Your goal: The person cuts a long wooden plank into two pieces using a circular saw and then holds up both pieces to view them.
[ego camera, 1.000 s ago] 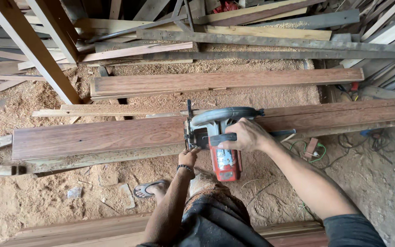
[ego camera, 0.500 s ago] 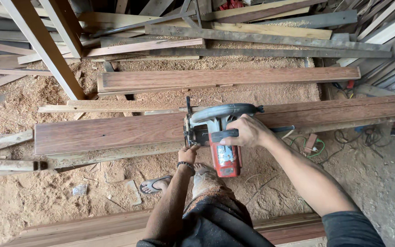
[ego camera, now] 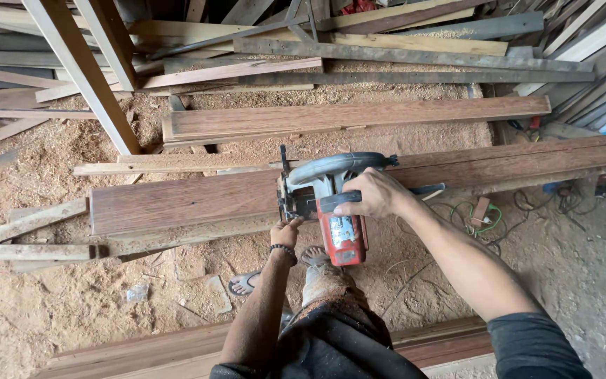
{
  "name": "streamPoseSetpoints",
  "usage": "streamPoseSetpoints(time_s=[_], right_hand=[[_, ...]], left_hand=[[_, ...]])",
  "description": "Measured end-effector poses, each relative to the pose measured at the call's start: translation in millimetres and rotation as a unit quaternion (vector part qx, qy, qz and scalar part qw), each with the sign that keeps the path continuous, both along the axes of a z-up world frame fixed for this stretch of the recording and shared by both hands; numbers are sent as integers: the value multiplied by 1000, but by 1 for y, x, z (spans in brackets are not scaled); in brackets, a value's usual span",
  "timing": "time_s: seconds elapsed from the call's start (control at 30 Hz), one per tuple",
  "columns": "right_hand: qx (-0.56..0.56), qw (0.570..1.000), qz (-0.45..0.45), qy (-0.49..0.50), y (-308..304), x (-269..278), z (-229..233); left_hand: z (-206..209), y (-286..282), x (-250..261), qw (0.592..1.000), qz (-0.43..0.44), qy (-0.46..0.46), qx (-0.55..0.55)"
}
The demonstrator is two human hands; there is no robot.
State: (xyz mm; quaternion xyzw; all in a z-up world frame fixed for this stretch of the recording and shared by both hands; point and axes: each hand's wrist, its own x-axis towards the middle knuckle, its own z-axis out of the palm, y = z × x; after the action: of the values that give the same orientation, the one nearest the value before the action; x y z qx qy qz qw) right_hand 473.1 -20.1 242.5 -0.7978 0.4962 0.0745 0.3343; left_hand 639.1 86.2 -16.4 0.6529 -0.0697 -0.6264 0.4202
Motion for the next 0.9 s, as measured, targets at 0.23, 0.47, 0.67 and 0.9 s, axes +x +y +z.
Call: streamPoseSetpoints(time_s=[0.23,0.47,0.67,0.9], right_hand=[[-7,1000,4,10,5,31,-9],[4,1000,-7,23,8,68,-10],[5,1000,-3,31,10,95,-12],[8,999,-10,30,16,127,-12]], left_hand=[[-3,0,31,999,26,30,-6],[-5,3,66,997,45,66,-18],[-3,8,97,997,41,67,-15],[-4,12,129,998,23,59,-8]])
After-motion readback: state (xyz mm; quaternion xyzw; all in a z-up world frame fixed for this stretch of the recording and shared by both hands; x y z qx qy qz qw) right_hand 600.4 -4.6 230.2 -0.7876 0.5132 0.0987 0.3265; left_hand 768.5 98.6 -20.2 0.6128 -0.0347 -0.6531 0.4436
